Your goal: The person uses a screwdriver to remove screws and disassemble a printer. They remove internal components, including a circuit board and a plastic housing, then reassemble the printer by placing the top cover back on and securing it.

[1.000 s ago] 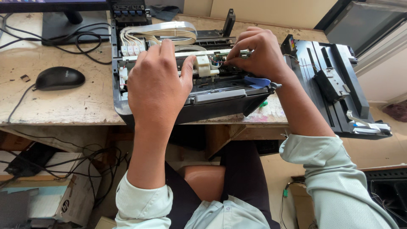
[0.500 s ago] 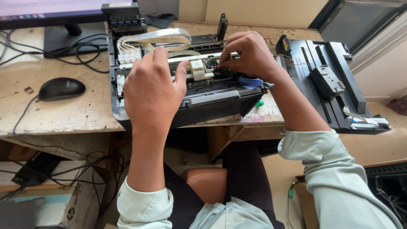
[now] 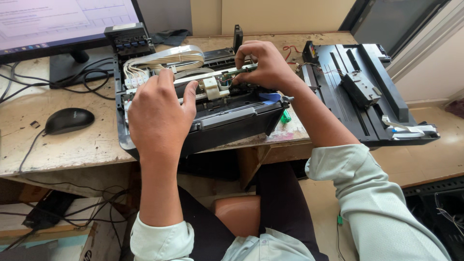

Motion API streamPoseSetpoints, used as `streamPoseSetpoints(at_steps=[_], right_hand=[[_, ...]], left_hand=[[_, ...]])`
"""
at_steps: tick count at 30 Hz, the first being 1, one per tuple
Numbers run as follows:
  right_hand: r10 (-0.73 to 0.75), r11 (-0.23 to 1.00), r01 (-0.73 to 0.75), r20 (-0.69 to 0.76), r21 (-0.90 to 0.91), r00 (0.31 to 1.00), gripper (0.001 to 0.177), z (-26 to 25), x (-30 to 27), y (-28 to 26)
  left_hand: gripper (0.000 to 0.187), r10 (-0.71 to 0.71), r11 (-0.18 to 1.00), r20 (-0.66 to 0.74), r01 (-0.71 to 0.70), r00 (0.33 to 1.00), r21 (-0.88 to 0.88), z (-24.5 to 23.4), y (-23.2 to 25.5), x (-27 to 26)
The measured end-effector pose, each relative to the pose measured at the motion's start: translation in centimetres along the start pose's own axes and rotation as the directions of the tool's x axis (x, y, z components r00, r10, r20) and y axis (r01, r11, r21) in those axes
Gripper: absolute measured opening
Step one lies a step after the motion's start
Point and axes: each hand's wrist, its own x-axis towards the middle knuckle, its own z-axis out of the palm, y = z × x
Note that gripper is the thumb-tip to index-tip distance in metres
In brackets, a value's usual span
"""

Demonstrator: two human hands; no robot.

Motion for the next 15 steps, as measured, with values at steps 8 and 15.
streamPoseSetpoints(at_steps=[8, 15], right_hand=[[0.076, 0.997, -0.076, 0.01, -0.031, 0.997, 0.035, -0.3, -0.5, -0.3], [0.034, 0.996, -0.035, -0.012, -0.085, 0.999, 0.036, -2.7, -2.0, 0.7]], left_hand=[[0.043, -0.029, 0.999, 0.051, 0.028, 0.998, 0.019, -0.2, 0.4, 0.1], [0.043, -0.043, 0.998, 0.073, 0.039, 0.996, 0.056, -0.3, 0.7, 0.2]])
